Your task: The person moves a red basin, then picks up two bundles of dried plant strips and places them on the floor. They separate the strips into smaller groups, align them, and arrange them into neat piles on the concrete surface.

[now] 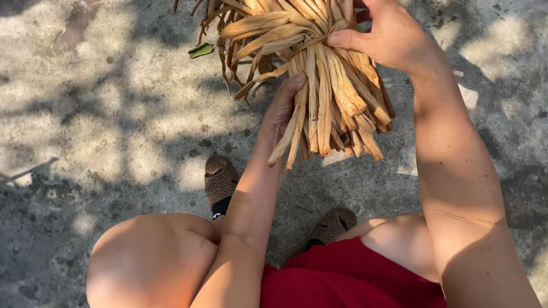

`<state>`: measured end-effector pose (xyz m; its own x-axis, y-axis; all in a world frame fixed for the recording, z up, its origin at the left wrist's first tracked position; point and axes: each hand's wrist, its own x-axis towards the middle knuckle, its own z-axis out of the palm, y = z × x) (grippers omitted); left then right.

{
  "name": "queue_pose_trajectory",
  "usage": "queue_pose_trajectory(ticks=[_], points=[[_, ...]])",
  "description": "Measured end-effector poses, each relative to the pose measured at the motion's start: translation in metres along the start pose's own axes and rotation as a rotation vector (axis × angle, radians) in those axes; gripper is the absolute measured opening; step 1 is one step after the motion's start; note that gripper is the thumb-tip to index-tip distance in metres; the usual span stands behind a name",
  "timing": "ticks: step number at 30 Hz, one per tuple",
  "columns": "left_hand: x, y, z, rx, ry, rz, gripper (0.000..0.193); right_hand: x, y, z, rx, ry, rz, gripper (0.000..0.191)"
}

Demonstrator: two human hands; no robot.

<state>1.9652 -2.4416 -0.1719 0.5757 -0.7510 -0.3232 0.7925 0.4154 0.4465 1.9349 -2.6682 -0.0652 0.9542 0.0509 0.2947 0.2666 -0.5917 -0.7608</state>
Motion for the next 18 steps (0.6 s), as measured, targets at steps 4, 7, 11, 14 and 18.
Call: queue_pose_trajectory(ticks=[4, 7, 11, 14, 18], points=[[-0.017, 0.008, -0.039, 0.068, 0.029, 0.039, 0.078, 0.02, 0.024, 0.019, -0.084, 0.01, 0.156, 0.017], [-0.033, 0.006, -0.056, 0.108, 0.133, 0.081, 0.076, 0.029, 0.024, 0.055, -0.141, -0.258, 0.128, 0.032], [-0.041, -0.003, -0.061, -0.001, 0.133, 0.103, 0.073, 0.034, 0.015, 0.08, -0.278, -0.357, 0.036, 0.033], [-0.03, -0.006, -0.062, -0.085, 0.07, 0.106, 0.073, 0.034, 0.019, 0.082, -0.42, -0.32, 0.044, 0.02], [-0.019, -0.006, -0.07, -0.112, -0.019, 0.115, 0.075, 0.03, 0.034, 0.096, -0.538, -0.167, 0.0, 0.013]])
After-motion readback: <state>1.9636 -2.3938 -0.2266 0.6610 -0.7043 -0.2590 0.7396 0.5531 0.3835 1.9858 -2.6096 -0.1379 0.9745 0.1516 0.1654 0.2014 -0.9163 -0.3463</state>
